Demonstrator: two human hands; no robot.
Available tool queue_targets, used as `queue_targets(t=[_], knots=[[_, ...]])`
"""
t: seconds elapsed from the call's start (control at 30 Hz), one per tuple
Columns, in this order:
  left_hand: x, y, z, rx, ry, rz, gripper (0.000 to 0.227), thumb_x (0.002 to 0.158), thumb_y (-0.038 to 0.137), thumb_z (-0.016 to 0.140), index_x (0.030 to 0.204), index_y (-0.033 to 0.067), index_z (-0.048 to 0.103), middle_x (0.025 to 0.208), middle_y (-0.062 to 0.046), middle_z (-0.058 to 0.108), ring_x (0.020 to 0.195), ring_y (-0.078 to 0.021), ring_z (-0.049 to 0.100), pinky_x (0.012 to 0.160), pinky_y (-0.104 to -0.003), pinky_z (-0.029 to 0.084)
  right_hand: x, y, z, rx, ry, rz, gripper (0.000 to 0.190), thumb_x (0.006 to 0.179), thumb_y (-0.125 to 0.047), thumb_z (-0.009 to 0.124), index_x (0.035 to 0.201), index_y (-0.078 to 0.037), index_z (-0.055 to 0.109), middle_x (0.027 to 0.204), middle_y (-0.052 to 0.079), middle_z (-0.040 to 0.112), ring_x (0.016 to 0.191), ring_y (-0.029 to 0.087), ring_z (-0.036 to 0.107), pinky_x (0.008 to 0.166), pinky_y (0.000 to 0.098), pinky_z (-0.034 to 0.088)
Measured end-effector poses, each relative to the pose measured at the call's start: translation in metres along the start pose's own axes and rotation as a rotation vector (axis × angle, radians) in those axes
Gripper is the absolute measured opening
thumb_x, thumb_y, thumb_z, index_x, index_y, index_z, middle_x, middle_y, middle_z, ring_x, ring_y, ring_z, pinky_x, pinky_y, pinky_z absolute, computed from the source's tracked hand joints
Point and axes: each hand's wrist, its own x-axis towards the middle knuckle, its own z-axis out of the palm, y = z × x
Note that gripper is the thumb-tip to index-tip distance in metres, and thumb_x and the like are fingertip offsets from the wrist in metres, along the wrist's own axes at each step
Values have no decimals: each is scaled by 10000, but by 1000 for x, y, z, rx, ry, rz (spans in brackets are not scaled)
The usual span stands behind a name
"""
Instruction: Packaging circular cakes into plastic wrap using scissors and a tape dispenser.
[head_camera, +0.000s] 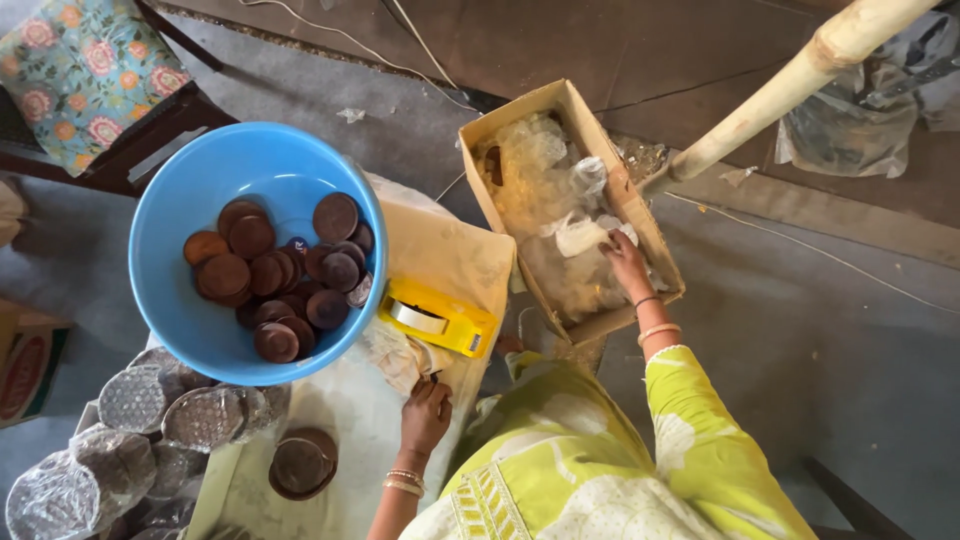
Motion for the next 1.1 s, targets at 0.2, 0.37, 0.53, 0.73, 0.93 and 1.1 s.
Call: queue_targets(t=[0.2,0.37,0.53,0.73,0.93,1.1], knots=[[16,10,-1,-41,-115,120,148,761,44,672,890,112,648,785,-82,666,793,-318,657,713,-450,540,-21,5,-5,310,86,258,387,1020,-252,665,1268,42,621,1245,130,676,1140,185,594,1030,327,457],[49,55,-8,-74,-155,271,159,770,51,667,918,106,649,794,-79,657,793,-319,657,662,-435,543,-30,15,1,434,155,356,519,949,-211,681,1378,52,557,1362,93,619,1226,171,570,1052,301,425],[90,104,4,-127,-245,256,224,844,70,664,1067,85,656,951,-117,658,769,-333,658,636,-445,549,-39,55,10,343,9,250,442,983,-159,662,1348,90,644,1332,160,678,1212,212,611,1084,326,464],[137,157,42,-124,-256,349,259,921,81,638,1178,80,602,1066,-141,619,968,-356,659,749,-446,565,-60,19,12,675,-34,259,367,962,-100,612,1304,34,610,1251,68,630,1100,213,661,996,333,539],[164,165,91,-285,-33,340,684,740,65,710,1363,-61,456,1246,-400,491,1066,-552,483,912,-567,468,-74,-34,14,599,-158,217,275,985,-143,597,1216,-2,645,1246,32,617,1105,173,638,958,324,551],[162,149,112,-325,-302,333,419,804,-86,588,1192,66,631,1134,-189,626,1059,-431,589,911,-480,515,-69,-101,17,181,-267,385,391,1059,-340,637,1398,-148,600,955,80,587,855,156,552,761,318,480]])
